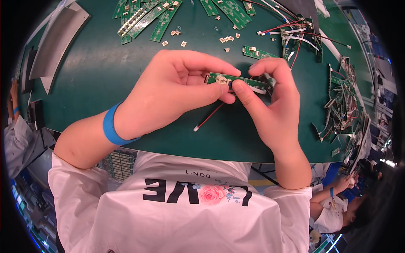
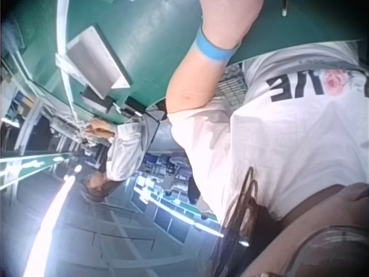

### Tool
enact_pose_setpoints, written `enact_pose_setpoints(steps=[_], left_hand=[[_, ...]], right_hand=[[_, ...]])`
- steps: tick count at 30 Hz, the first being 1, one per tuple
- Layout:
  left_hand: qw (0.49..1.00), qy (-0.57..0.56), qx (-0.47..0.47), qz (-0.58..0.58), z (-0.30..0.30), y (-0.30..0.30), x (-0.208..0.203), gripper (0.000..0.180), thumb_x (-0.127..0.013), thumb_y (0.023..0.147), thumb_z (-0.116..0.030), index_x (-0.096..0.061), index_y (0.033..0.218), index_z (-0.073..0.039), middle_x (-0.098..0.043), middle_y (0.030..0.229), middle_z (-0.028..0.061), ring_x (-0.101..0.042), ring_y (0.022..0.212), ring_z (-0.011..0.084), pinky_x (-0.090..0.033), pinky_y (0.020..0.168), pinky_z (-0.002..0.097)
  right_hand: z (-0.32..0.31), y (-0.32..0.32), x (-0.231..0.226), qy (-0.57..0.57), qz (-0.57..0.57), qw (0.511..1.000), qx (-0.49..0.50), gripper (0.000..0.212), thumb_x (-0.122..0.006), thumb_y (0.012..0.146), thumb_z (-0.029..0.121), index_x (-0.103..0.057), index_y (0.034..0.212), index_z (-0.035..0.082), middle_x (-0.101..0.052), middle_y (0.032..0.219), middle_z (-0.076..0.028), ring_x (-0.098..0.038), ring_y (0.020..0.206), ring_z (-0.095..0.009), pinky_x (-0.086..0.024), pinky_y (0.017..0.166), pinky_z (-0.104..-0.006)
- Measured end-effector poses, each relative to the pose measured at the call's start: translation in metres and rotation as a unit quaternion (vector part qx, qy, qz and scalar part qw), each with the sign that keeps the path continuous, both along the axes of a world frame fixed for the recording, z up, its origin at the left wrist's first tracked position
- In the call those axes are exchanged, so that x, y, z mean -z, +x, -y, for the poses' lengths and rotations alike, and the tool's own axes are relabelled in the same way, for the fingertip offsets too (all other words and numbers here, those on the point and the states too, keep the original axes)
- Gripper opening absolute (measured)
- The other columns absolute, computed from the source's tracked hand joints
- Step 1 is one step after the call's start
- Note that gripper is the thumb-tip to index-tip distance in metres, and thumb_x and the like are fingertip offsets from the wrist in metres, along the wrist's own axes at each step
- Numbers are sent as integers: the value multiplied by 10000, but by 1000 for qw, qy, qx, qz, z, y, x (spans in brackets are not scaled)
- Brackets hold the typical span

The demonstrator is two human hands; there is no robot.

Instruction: The person assembles electronic components onto printed circuit boards and attaches wiring harnesses by hand.

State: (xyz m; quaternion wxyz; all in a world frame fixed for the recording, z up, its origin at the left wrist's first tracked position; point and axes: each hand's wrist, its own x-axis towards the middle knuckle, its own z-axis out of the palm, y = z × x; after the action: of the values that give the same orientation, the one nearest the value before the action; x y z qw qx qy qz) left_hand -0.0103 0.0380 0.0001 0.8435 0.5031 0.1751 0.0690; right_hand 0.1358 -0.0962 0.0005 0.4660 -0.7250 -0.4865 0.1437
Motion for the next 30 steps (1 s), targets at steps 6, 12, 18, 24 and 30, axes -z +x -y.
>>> enact_pose_setpoints(steps=[6, 12, 18, 24, 30], left_hand=[[1000, 6, 2, 1, 0, 2, 1, 233, -583, 848, 54, -604, 1080, 50, -646, 990, 116, -667, 848, 172, -539, 771, 255], [1000, 13, -9, -1, -1, 3, -2, 172, -596, 845, 41, -604, 1017, 38, -645, 957, 103, -662, 820, 145, -530, 731, 222], [998, 55, -21, -15, -7, 5, -8, 184, -616, 839, 14, -596, 1021, 30, -634, 903, 83, -659, 803, 144, -513, 723, 228], [999, 11, -46, 2, -19, 3, -11, 264, -619, 861, -80, -594, 1102, 24, -595, 871, 38, -541, 784, 98, -437, 731, 227], [932, 350, -50, 75, -10, 0, -10, 247, -635, 807, 22, -657, 1052, 10, -592, 928, 72, -558, 792, 134, -459, 718, 262]], right_hand=[[2, -7, -3, -44, -30, 999, 0, 241, -764, 725, 158, -545, 783, 74, -554, 727, -16, -523, 712, -197, -353, 731, -324], [1, -13, -2, -13, 1, 1000, -4, 231, -759, 737, 153, -542, 765, 79, -554, 716, -9, -521, 675, -181, -349, 727, -315], [-2, 9, -12, 4, 56, 998, -22, 103, -663, 809, 66, -563, 800, 42, -570, 770, -51, -541, 706, -220, -405, 691, -319], [12, 39, -31, -60, 187, 967, -162, 182, -590, 778, -30, -607, 953, 17, -582, 932, -101, -550, 909, -290, -437, 815, -358], [0, 19, -11, -83, 298, 927, -213, 184, -672, 742, 66, -597, 908, 34, -555, 949, -80, -525, 964, -265, -374, 887, -414]])
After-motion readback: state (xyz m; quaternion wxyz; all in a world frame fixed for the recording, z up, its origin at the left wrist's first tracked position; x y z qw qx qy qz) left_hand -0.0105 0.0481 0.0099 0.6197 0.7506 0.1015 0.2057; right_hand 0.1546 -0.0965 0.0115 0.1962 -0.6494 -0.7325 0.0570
